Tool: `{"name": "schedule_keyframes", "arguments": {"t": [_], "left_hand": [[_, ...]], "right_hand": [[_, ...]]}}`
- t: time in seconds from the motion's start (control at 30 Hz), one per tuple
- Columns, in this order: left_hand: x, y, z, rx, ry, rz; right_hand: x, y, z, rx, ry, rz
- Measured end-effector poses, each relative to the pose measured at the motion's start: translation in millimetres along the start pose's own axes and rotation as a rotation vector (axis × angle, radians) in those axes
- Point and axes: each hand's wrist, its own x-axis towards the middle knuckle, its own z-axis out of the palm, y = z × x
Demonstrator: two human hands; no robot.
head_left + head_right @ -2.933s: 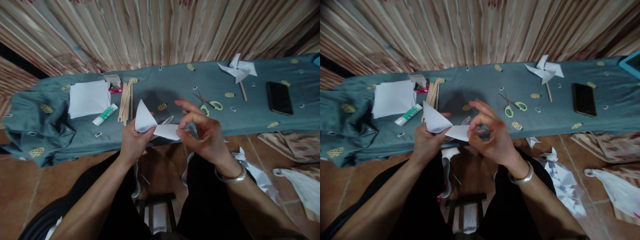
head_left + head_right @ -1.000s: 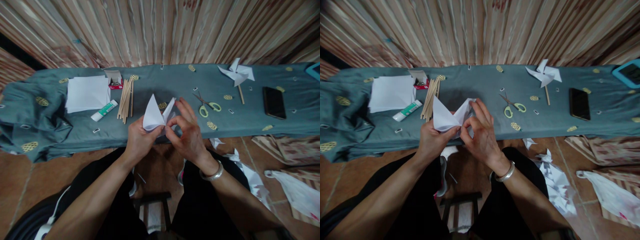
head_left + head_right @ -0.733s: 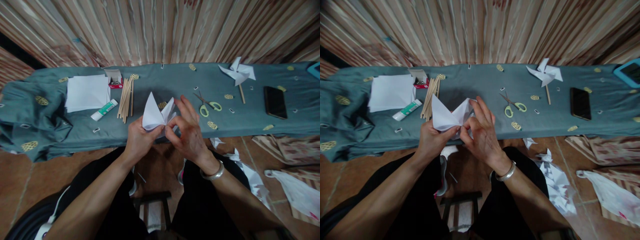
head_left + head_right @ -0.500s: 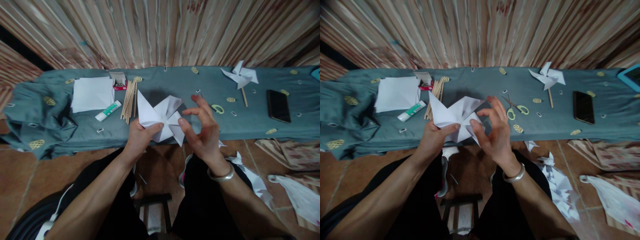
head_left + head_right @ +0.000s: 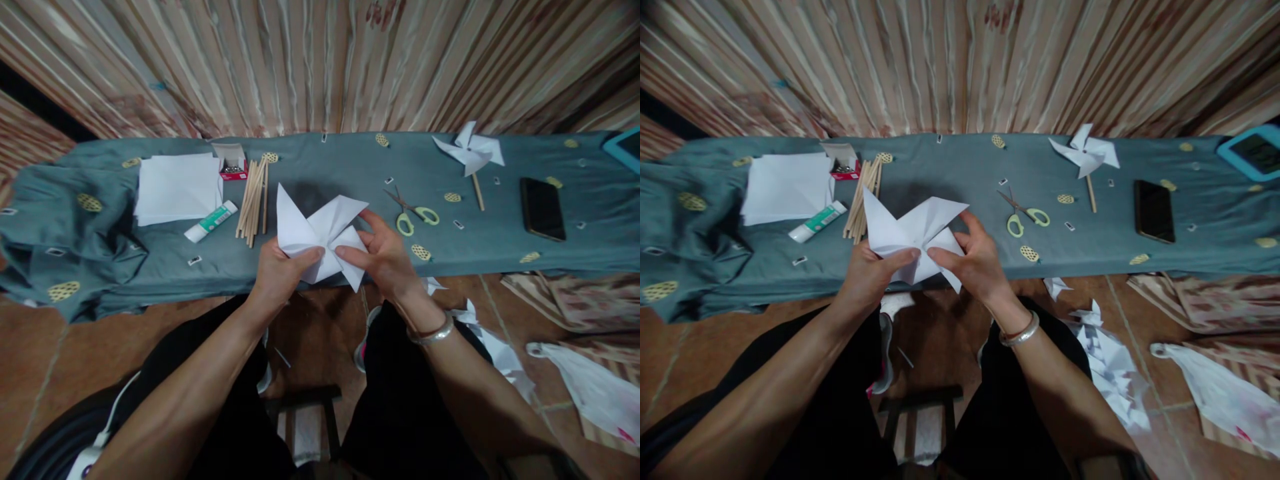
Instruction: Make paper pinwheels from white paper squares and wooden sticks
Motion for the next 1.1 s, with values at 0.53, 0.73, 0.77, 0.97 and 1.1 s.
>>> {"name": "schedule_keyframes", "arguments": {"t": [0.53, 0.73, 0.77, 0.97, 1.1], "left_hand": [[10.9, -15.2, 0.1, 0.188, -0.01, 0.191], [15.0, -20.0, -0.4, 0.208, -0.014, 0.211], [14.8, -19.6, -0.1, 0.195, -0.016, 0.199], [8.9, -12.1, 3.7, 0.008, -0.041, 0.084], [7.5, -9.6, 5.4, -0.054, -0.058, 0.019]], "right_hand": [[3.5, 11.3, 17.7, -0.262, 0.203, -0.227], [8.1, 12.3, 17.8, -0.289, 0.235, -0.228], [8.6, 12.3, 17.4, -0.291, 0.234, -0.223], [10.7, 12.1, 14.5, -0.198, 0.183, -0.199], [10.6, 11.7, 14.0, -0.154, 0.161, -0.153]]}}
